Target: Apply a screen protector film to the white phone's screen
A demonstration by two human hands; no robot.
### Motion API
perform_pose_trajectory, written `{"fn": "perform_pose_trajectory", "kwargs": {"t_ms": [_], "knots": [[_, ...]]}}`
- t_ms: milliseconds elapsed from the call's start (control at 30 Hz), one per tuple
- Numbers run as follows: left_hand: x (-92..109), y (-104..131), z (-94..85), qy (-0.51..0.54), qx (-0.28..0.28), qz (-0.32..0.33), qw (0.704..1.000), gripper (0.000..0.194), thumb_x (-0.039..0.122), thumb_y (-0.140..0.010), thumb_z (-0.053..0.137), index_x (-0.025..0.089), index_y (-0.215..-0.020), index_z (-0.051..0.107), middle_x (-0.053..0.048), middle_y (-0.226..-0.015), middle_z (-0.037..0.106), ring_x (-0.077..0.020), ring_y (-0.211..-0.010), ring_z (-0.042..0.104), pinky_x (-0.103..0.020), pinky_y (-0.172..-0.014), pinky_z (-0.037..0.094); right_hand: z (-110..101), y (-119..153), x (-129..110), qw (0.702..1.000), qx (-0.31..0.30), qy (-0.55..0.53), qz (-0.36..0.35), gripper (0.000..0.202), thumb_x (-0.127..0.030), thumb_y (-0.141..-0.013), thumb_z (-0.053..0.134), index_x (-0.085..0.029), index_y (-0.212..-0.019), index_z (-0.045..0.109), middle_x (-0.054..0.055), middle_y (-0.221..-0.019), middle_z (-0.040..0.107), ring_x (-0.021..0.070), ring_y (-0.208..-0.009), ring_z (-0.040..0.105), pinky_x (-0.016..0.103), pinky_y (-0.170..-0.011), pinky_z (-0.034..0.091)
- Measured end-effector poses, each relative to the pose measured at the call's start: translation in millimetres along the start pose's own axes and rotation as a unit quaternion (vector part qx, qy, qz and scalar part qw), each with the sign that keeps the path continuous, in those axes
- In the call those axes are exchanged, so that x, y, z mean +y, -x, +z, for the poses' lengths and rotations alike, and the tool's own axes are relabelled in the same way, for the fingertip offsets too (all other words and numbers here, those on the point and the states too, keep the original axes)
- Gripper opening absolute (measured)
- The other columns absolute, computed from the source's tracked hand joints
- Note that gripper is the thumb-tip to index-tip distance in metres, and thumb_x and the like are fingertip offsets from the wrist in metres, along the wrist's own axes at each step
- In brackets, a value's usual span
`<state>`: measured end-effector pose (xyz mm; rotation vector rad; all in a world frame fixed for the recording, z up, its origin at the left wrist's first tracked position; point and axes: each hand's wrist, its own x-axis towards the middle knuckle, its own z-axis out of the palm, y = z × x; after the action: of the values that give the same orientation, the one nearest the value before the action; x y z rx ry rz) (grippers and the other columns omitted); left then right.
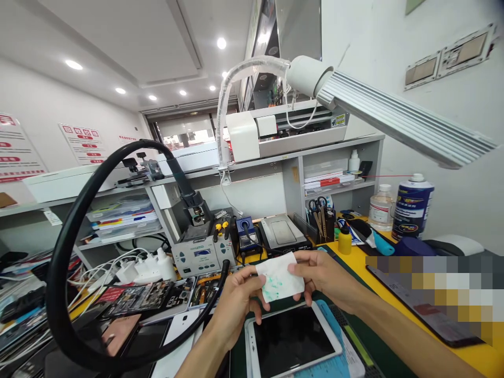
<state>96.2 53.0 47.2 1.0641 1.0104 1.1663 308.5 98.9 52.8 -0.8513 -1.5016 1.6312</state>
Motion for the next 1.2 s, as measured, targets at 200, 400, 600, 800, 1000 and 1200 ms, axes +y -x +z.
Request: {"fn": "perform_pose_trajectory", "kwargs": {"t_ms": [200, 400, 600, 800, 1000, 1200], "knots": [[-0.1, -0.3, 0.3, -0.006, 0.011, 0.051, 0.999, 0.035, 0.039, -0.075, 0.080, 0.012, -0.097, 0.074, -0.001, -0.063, 0.059, -0.0128, -0.050, 0.056, -0.019, -0.035, 0.042, -2.5, 0.9, 0.4, 1.000, -0.001, 0.000, -0.017, 0.043, -0.043, -0.083, 0.080, -0.012, -0.112, 0.074, 0.007, -0.078, 0.074, 0.0185, -0.060, 0.072, 0.022, -0.043, 0.056], [-0.8, 1.8, 0.7, -0.006, 0.017, 0.081, 0.997, 0.024, 0.036, -0.075, 0.075, 0.013, -0.083, 0.076, -0.002, -0.062, 0.058, -0.0127, -0.050, 0.055, -0.019, -0.036, 0.042, -1.6, 2.2, -1.4, 0.999, -0.006, -0.003, -0.035, 0.036, -0.041, -0.083, 0.077, -0.011, -0.104, 0.078, 0.008, -0.075, 0.075, 0.0185, -0.058, 0.072, 0.023, -0.045, 0.056], [-3.7, 2.7, -1.2, -0.011, 0.025, 0.091, 0.995, 0.019, 0.032, -0.078, 0.071, 0.013, -0.078, 0.075, -0.002, -0.060, 0.059, -0.0132, -0.051, 0.057, -0.019, -0.037, 0.042, -0.1, 4.4, -2.4, 0.999, 0.003, -0.013, -0.041, 0.024, -0.033, -0.079, 0.074, -0.011, -0.088, 0.079, 0.009, -0.075, 0.077, 0.0187, -0.056, 0.073, 0.023, -0.043, 0.054], [-3.0, 1.1, -0.9, -0.011, 0.029, 0.083, 0.996, 0.019, 0.033, -0.079, 0.069, 0.014, -0.079, 0.073, -0.001, -0.058, 0.058, -0.0128, -0.049, 0.056, -0.019, -0.037, 0.040, -0.1, 4.0, -3.1, 0.999, 0.004, -0.018, -0.040, 0.020, -0.027, -0.079, 0.070, -0.012, -0.088, 0.079, 0.008, -0.075, 0.077, 0.0188, -0.057, 0.073, 0.023, -0.043, 0.055], [-2.0, 1.7, -0.6, -0.007, 0.023, 0.073, 0.997, 0.019, 0.033, -0.080, 0.067, 0.015, -0.085, 0.070, 0.000, -0.060, 0.059, -0.0132, -0.050, 0.057, -0.020, -0.038, 0.041, -0.9, 4.2, -3.7, 0.999, -0.005, -0.017, -0.041, 0.020, -0.027, -0.080, 0.071, -0.011, -0.090, 0.079, 0.008, -0.076, 0.077, 0.0194, -0.058, 0.074, 0.023, -0.044, 0.056], [-4.5, 0.9, -2.3, -0.015, 0.025, 0.082, 0.996, 0.018, 0.032, -0.080, 0.064, 0.015, -0.083, 0.069, 0.000, -0.060, 0.059, -0.0137, -0.050, 0.058, -0.020, -0.037, 0.040, 0.0, 6.0, -3.9, 0.999, -0.006, -0.022, -0.034, 0.020, -0.025, -0.080, 0.068, -0.012, -0.091, 0.078, 0.007, -0.074, 0.076, 0.0192, -0.058, 0.074, 0.023, -0.045, 0.056]]}}
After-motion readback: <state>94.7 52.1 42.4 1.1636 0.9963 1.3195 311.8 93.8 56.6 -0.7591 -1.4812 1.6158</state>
